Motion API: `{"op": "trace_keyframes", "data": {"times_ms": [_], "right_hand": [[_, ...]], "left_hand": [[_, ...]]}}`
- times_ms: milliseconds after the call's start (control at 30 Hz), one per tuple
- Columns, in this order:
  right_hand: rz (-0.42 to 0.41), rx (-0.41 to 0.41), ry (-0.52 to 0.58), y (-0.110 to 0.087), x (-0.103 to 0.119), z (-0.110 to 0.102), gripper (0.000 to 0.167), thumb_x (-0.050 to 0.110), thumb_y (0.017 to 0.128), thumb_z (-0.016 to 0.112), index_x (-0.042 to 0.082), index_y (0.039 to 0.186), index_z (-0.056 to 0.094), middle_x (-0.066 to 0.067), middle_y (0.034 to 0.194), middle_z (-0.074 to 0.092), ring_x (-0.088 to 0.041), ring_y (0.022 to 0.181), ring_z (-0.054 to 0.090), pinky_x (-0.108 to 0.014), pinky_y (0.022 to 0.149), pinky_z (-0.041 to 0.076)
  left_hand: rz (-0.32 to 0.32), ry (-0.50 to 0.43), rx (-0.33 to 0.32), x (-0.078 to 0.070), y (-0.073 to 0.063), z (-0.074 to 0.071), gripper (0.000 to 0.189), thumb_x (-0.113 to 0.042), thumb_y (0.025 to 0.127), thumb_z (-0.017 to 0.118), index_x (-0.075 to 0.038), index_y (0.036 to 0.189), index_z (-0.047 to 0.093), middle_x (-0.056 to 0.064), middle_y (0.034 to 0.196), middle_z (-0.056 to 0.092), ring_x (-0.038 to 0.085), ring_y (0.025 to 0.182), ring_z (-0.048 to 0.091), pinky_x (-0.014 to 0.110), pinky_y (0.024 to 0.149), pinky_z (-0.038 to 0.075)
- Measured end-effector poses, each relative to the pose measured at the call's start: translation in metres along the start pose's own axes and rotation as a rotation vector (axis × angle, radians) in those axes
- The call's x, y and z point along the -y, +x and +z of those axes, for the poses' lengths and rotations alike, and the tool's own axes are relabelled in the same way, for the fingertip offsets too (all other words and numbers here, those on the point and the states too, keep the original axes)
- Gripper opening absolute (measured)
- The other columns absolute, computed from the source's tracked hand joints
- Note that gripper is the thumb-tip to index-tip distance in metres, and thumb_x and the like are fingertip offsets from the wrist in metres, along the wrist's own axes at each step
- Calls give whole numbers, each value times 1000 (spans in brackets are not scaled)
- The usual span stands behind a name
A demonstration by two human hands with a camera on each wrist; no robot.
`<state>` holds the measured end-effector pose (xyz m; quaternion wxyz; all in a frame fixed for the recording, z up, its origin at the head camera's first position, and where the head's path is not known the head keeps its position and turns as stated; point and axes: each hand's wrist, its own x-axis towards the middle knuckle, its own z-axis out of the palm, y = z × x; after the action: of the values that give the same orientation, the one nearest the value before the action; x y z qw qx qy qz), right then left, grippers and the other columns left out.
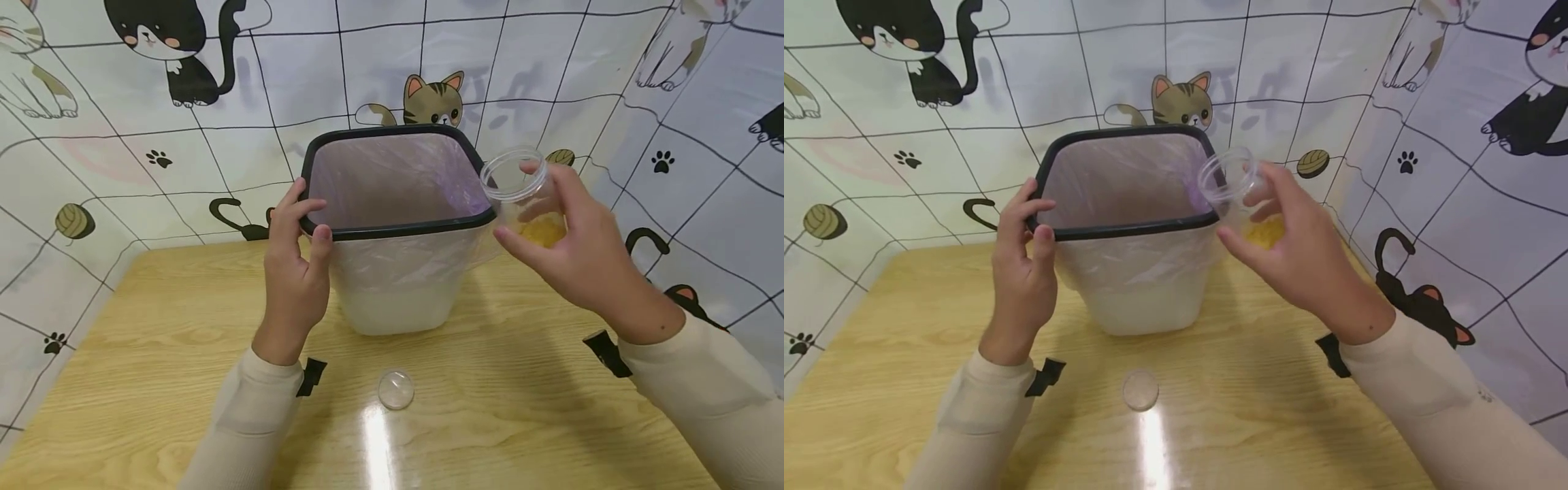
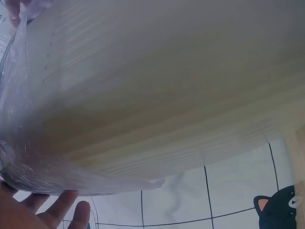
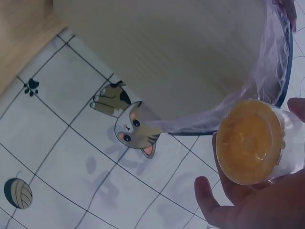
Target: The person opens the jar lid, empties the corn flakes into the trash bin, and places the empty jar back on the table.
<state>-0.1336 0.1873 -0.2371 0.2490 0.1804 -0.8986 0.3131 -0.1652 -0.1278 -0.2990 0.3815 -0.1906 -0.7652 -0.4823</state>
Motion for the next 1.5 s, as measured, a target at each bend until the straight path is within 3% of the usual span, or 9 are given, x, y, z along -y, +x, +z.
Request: {"op": "trace_keyframes", "data": {"times_ms": [167, 400, 500, 767, 1067, 1400, 1500], "right_hand": [[-8, 52, -36, 17, 2, -11, 70, 27, 88, 76, 25, 148, 39, -7, 112, 67, -23, 95, 69, -21, 70, 44], [23, 97, -56, 51, 11, -15, 77, 34, 90, 74, 15, 152, 32, -16, 119, 66, -35, 104, 66, -49, 81, 49], [27, 112, -61, 61, 14, -15, 79, 36, 90, 73, 16, 153, 31, -15, 120, 66, -35, 107, 65, -52, 85, 49], [-40, 125, -93, 84, 20, -4, 74, 33, 90, 73, 13, 150, 35, -16, 120, 65, -34, 110, 63, -53, 94, 49], [-105, 130, -139, 104, 32, 9, 74, 32, 90, 74, 13, 150, 35, -16, 122, 67, -31, 115, 61, -49, 97, 48], [-143, 230, -145, 122, 35, 28, 66, 21, 91, 69, 11, 147, 37, -12, 134, 59, -27, 123, 58, -45, 98, 47], [-159, 265, -162, 128, 35, 35, 65, 17, 90, 66, 9, 146, 35, -11, 132, 58, -27, 118, 58, -44, 93, 47]], "left_hand": [[-13, -9, 19, -2, 0, 2, 68, -65, 100, 38, -3, 122, 58, 8, 155, 44, 18, 147, 36, 44, 120, 29], [-35, -8, 19, -4, -1, 0, 70, -68, 99, 37, -7, 126, 56, 2, 158, 40, 17, 147, 35, 47, 104, 39], [-27, -9, 11, -4, -2, 2, 72, -70, 98, 36, -7, 126, 56, 2, 157, 40, 16, 147, 35, 47, 102, 40], [-4, 10, -1, 0, -3, 3, 72, -69, 98, 35, -5, 124, 55, 5, 156, 42, 16, 148, 35, 45, 108, 39], [8, 22, -2, 0, -3, 3, 70, -67, 100, 34, -4, 125, 54, 6, 157, 41, 16, 148, 34, 44, 104, 40], [45, 28, -16, 0, -2, 4, 68, -65, 101, 33, -4, 125, 53, 8, 155, 42, 18, 147, 36, 44, 114, 36], [45, 28, -16, 0, -2, 5, 69, -65, 101, 33, -4, 125, 53, 8, 155, 42, 17, 148, 35, 43, 114, 36]]}}
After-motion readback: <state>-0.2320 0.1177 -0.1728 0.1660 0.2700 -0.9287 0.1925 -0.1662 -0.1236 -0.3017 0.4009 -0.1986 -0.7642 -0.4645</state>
